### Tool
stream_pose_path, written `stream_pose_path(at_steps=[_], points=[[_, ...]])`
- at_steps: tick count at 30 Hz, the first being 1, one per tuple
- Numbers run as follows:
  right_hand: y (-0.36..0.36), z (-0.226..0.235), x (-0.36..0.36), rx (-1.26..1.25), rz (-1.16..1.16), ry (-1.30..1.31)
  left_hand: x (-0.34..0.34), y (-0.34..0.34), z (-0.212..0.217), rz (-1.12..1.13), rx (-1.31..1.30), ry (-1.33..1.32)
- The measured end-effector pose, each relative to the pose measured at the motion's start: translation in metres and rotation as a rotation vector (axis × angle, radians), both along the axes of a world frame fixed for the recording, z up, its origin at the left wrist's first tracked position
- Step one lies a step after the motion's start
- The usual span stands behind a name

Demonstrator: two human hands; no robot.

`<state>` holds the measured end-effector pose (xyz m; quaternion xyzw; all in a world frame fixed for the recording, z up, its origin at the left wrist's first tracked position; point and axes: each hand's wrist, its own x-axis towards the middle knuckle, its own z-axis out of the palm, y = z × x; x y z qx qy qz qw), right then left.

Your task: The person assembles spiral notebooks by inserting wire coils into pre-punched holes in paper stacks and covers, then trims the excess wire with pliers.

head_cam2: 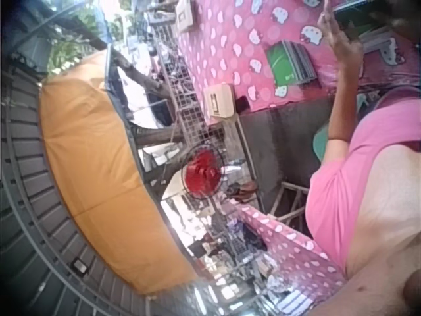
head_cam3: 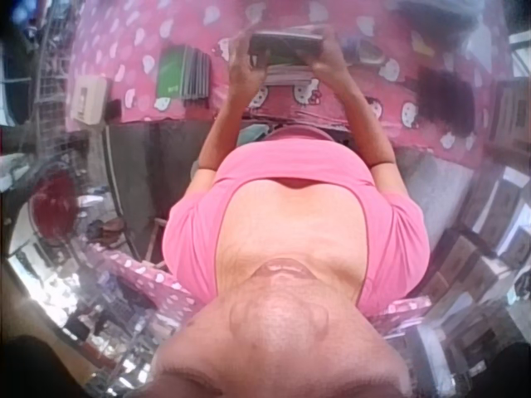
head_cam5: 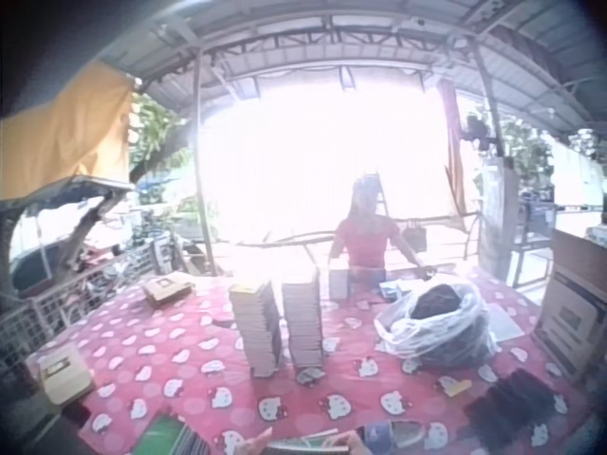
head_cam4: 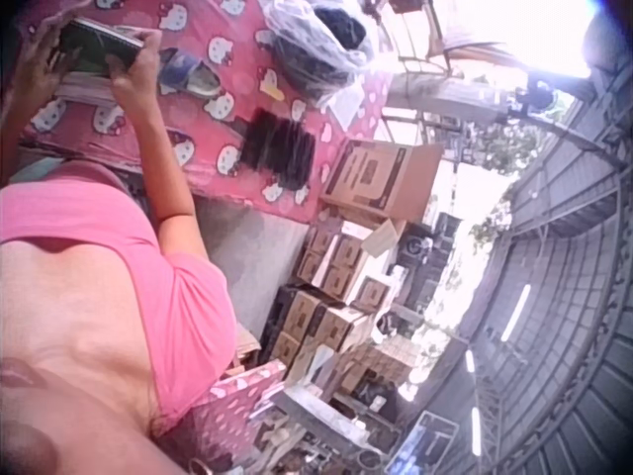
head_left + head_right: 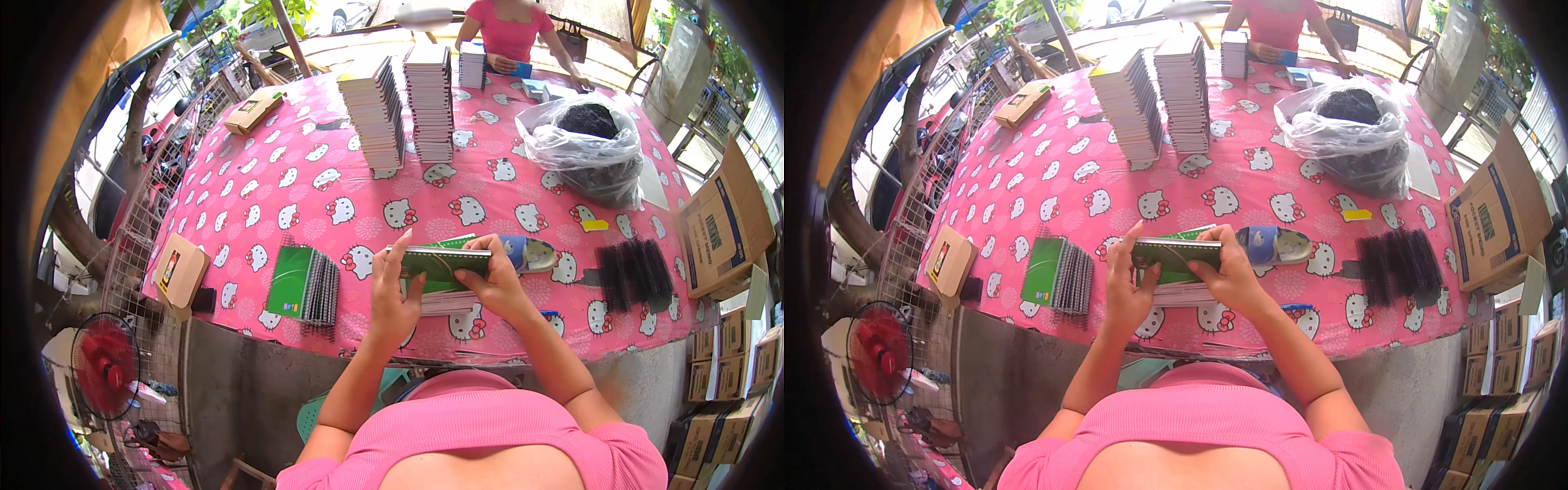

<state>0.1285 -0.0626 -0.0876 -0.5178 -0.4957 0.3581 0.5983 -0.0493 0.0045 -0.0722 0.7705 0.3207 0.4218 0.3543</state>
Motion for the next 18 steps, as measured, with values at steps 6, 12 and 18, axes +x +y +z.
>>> stream_pose_path(at_steps=[6, 12, 18], points=[[0.005, -0.006, -0.006, 0.099, -0.08, -0.054, 0.006, -0.002, 0.003, 0.106, 0.308, 0.044], [0.004, 0.001, -0.001, 0.074, -0.096, -0.265, 0.03, -0.016, 0.036, 0.255, 0.528, 0.372], [-0.055, -0.016, 0.157, 0.018, -0.681, -0.927, 0.037, -0.002, 0.037, 0.034, 0.368, 0.147]])
